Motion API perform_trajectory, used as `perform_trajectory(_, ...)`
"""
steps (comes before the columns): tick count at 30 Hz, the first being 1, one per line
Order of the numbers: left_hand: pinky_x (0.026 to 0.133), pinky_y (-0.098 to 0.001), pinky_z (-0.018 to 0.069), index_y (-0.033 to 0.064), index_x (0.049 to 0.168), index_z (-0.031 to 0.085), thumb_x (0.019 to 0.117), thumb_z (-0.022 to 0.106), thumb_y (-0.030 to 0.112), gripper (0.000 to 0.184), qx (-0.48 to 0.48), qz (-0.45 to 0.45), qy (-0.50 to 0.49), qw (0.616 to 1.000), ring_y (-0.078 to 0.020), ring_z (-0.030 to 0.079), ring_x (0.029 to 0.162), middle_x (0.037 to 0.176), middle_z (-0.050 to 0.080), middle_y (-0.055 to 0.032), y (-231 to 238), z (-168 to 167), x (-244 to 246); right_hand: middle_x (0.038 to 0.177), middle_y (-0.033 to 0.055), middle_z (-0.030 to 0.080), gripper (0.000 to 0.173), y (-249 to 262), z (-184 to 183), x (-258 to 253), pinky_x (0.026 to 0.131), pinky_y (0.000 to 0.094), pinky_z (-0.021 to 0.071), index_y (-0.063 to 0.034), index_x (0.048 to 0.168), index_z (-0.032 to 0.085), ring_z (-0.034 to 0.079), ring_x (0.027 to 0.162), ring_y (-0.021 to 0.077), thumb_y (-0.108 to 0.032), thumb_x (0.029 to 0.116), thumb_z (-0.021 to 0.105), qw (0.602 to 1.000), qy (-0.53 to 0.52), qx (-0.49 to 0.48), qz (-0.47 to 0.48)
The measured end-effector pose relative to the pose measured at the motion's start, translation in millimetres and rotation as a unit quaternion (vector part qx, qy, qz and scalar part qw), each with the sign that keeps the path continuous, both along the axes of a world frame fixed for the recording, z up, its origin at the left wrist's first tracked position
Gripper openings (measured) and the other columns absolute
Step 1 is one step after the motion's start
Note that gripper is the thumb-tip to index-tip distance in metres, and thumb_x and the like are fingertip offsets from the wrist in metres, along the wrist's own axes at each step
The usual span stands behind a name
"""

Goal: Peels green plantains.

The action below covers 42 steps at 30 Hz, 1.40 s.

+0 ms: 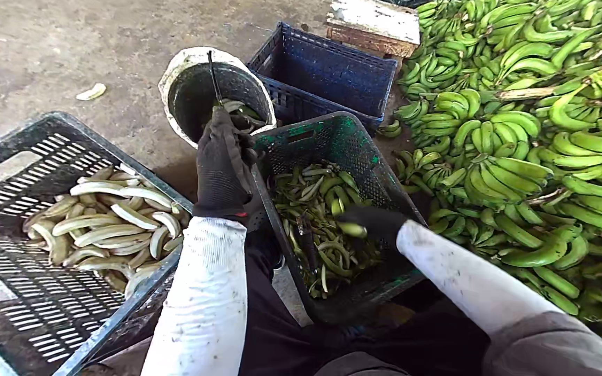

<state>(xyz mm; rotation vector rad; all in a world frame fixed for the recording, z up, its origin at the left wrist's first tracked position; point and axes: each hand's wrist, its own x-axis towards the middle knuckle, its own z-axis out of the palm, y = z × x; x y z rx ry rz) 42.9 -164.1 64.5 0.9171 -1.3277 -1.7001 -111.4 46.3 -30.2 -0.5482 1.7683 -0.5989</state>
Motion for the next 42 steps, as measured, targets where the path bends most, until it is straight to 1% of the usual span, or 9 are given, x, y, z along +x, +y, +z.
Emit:
perform_trajectory(3, 0.052, -0.0183, 0.0525, 0.0153, 0.101, 0.061, 0.1128, 0.034, 0.037, 0.036, 0.025, -0.008, 0.075, 0.997, -0.0042, 0.058, 0.056, 0.073, 0.059, 0.0053, 5.6, 6.7, 3.8, 0.092, 0.0085, 0.066, 0.029, -79.9, 39.7, -26.5, 0.067, 0.034, 0.0582, -0.0047, 0.117, 0.06, 0.066, 0.075, 0.0174, -0.028, 0.1051, 0.047, 0.97, -0.097, -0.186, -0.123)
perform_trajectory(6, 0.053, -0.0186, 0.0532, 0.0136, 0.104, 0.06, 0.1132, 0.032, 0.035, 0.036, 0.005, 0.005, 0.112, 0.994, -0.0054, 0.058, 0.059, 0.076, 0.059, 0.0034, -4.1, 12.7, 12.0, 0.116, 0.009, 0.065, 0.035, -128.8, 61.0, -53.1, 0.078, 0.04, 0.0607, -0.0121, 0.135, 0.056, 0.068, 0.096, 0.021, -0.032, 0.1064, 0.05, 0.941, -0.013, -0.272, -0.2)
perform_trajectory(10, 0.056, -0.0207, 0.053, 0.0148, 0.099, 0.058, 0.1138, 0.022, 0.034, 0.044, -0.045, 0.05, 0.161, 0.985, -0.0066, 0.057, 0.059, 0.074, 0.058, 0.0039, -17.7, 25.5, 33.5, 0.128, 0.0249, 0.063, 0.042, -121.2, -19.6, -87.4, 0.098, 0.0626, 0.0491, -0.0033, 0.135, 0.058, 0.061, 0.119, 0.0406, -0.032, 0.1055, 0.051, 0.934, 0.342, -0.102, 0.012)
perform_trajectory(15, 0.057, -0.0244, 0.0552, 0.02, 0.095, 0.056, 0.1126, 0.014, 0.038, 0.049, -0.06, 0.055, 0.136, 0.987, -0.007, 0.057, 0.058, 0.071, 0.056, 0.0063, -21.8, 23.7, 50.2, 0.148, 0.0274, 0.047, 0.058, -79.4, -138.9, -86.9, 0.104, 0.0676, 0.0437, -0.0013, 0.14, 0.055, 0.051, 0.132, 0.0464, -0.034, 0.094, 0.067, 0.929, 0.345, 0.129, 0.046)
perform_trajectory(26, 0.057, -0.0206, 0.0538, 0.0181, 0.103, 0.06, 0.112, 0.012, 0.041, 0.053, -0.037, -0.004, 0.136, 0.99, -0.0048, 0.057, 0.059, 0.074, 0.057, 0.0061, -0.5, 31.4, 26.9, 0.161, 0.0164, 0.037, 0.049, -47.9, -183.5, -61.7, 0.109, 0.061, 0.0413, -0.019, 0.148, 0.051, 0.04, 0.144, 0.0409, -0.034, 0.102, 0.054, 0.899, 0.429, 0.072, 0.045)
perform_trajectory(31, 0.06, -0.023, 0.054, 0.0156, 0.123, 0.059, 0.1111, 0.031, 0.034, 0.036, -0.111, -0.112, 0.027, 0.987, -0.0066, 0.058, 0.065, 0.082, 0.061, 0.004, 30.2, 17.9, 11.6, 0.141, 0.0247, 0.055, 0.052, -24.2, -137.6, -65.3, 0.105, 0.0585, 0.0461, -0.0049, 0.151, 0.042, 0.057, 0.126, 0.0394, -0.028, 0.1049, 0.053, 0.934, 0.324, -0.074, -0.129)
perform_trajectory(34, 0.065, -0.0283, 0.0556, 0.0078, 0.12, 0.061, 0.1101, 0.04, 0.032, 0.034, -0.168, -0.193, 0.035, 0.966, -0.0117, 0.061, 0.075, 0.09, 0.063, -0.0011, 54.1, -0.5, -5.7, 0.149, 0.0153, 0.051, 0.058, -7.4, -68.8, -70.5, 0.105, 0.053, 0.0484, -0.0177, 0.156, 0.037, 0.055, 0.13, 0.0296, -0.039, 0.1044, 0.054, 0.913, 0.246, -0.17, -0.279)
perform_trajectory(37, 0.062, -0.027, 0.0541, 0.0085, 0.119, 0.063, 0.1089, 0.043, 0.035, 0.034, -0.252, -0.256, -0.027, 0.933, -0.0092, 0.061, 0.072, 0.089, 0.065, -0.0004, 80.4, -11.3, -19.4, 0.117, -0.0005, 0.064, 0.047, -2.9, 4.6, -63.5, 0.077, 0.0308, 0.0552, -0.0273, 0.145, 0.048, 0.063, 0.094, 0.0102, -0.042, 0.1015, 0.059, 0.839, 0.089, -0.328, -0.426)
perform_trajectory(42, 0.067, -0.034, 0.0543, 0.0157, 0.154, 0.045, 0.1092, 0.043, 0.032, 0.048, -0.299, -0.288, -0.066, 0.908, -0.0128, 0.06, 0.071, 0.093, 0.067, -0.0065, 119.0, -16.2, -35.4, 0.109, 0.002, 0.066, 0.039, 8.4, 76.5, -43.8, 0.083, 0.0324, 0.0582, -0.0168, 0.138, 0.051, 0.066, 0.095, 0.0124, -0.036, 0.1049, 0.054, 0.744, 0.017, -0.494, -0.45)
